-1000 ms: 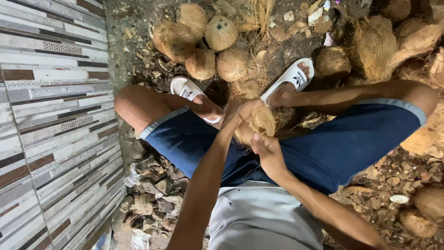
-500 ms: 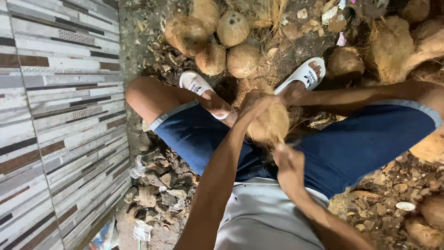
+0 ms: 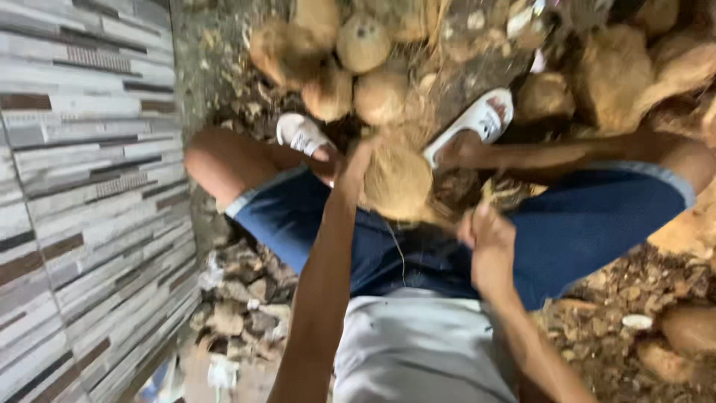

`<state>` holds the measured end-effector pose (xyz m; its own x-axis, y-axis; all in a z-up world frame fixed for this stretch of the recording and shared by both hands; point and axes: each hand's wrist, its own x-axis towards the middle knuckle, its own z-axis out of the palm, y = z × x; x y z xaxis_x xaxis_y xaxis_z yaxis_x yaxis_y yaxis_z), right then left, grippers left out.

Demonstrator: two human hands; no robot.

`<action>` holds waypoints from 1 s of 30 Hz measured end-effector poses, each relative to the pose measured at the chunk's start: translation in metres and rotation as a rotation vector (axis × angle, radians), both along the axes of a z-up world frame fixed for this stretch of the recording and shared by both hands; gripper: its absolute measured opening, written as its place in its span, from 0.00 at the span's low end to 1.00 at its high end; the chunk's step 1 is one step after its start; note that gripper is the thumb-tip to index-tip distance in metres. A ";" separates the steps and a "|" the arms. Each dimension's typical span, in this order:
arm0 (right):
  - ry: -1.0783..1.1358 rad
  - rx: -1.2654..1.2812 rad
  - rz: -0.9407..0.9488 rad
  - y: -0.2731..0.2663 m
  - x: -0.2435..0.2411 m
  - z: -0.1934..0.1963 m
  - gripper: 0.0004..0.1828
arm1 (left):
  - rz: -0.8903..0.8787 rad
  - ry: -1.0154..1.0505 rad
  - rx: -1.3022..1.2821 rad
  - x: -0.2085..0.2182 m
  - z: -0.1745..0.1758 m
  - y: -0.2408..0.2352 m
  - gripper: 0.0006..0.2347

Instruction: The person sits on the floor and peels the fibrous husk off a coconut by hand. They rotate the coconut and pull away the fibers, discarding them onto the floor. The person repeats this process with multiple coconuts.

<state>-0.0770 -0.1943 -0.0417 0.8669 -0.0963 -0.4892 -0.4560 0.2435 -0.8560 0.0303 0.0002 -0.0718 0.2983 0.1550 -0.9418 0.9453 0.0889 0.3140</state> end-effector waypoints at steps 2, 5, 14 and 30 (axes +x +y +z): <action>-0.119 -0.253 0.145 0.018 0.043 0.032 0.28 | -0.005 -0.050 0.040 0.006 0.013 0.017 0.39; 0.043 -0.229 0.120 0.045 0.071 0.052 0.10 | -0.006 -0.170 0.106 0.029 0.033 0.039 0.36; 0.312 -0.082 0.154 0.009 0.072 -0.052 0.33 | 0.025 -0.591 -0.145 -0.015 -0.008 0.032 0.41; 0.063 -0.659 0.805 0.036 0.058 0.042 0.12 | 0.716 -0.289 -0.066 0.007 0.007 0.017 0.28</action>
